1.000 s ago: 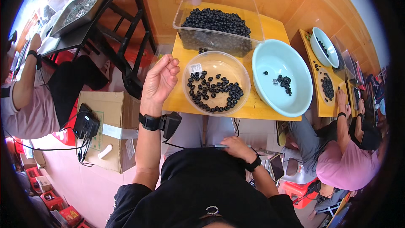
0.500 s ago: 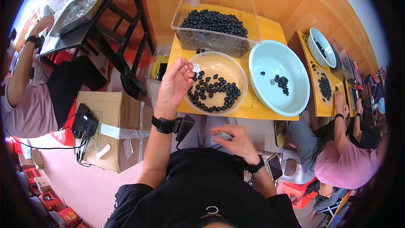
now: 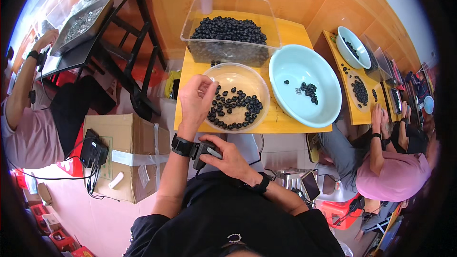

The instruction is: Sorting small black plastic or rubber components by hand and placing them into a bowl.

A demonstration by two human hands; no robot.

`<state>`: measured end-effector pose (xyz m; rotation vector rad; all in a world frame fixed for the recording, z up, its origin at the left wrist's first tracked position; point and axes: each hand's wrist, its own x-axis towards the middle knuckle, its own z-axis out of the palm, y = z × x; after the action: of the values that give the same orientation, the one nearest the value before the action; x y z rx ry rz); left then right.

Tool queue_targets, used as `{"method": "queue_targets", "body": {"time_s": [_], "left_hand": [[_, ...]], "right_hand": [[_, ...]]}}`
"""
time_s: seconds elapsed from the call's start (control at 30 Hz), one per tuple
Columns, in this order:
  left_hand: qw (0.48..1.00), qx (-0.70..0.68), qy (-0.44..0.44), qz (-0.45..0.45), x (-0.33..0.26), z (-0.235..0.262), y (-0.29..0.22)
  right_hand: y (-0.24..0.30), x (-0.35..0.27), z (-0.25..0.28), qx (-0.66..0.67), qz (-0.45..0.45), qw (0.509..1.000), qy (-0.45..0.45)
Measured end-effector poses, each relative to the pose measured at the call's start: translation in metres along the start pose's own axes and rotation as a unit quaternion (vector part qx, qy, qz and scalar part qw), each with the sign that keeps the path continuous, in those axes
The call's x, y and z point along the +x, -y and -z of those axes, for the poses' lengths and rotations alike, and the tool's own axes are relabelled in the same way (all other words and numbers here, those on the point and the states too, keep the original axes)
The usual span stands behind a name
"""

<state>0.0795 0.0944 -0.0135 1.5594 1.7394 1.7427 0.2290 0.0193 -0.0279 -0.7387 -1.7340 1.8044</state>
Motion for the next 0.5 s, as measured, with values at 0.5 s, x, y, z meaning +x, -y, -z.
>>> {"method": "queue_targets", "body": {"time_s": [0.5], "left_hand": [[0.981,-0.022,0.152,0.122,-0.045,0.000,0.032]], "right_hand": [[-0.012,-0.027,0.050,-0.112,-0.077,0.991,-0.017]]}}
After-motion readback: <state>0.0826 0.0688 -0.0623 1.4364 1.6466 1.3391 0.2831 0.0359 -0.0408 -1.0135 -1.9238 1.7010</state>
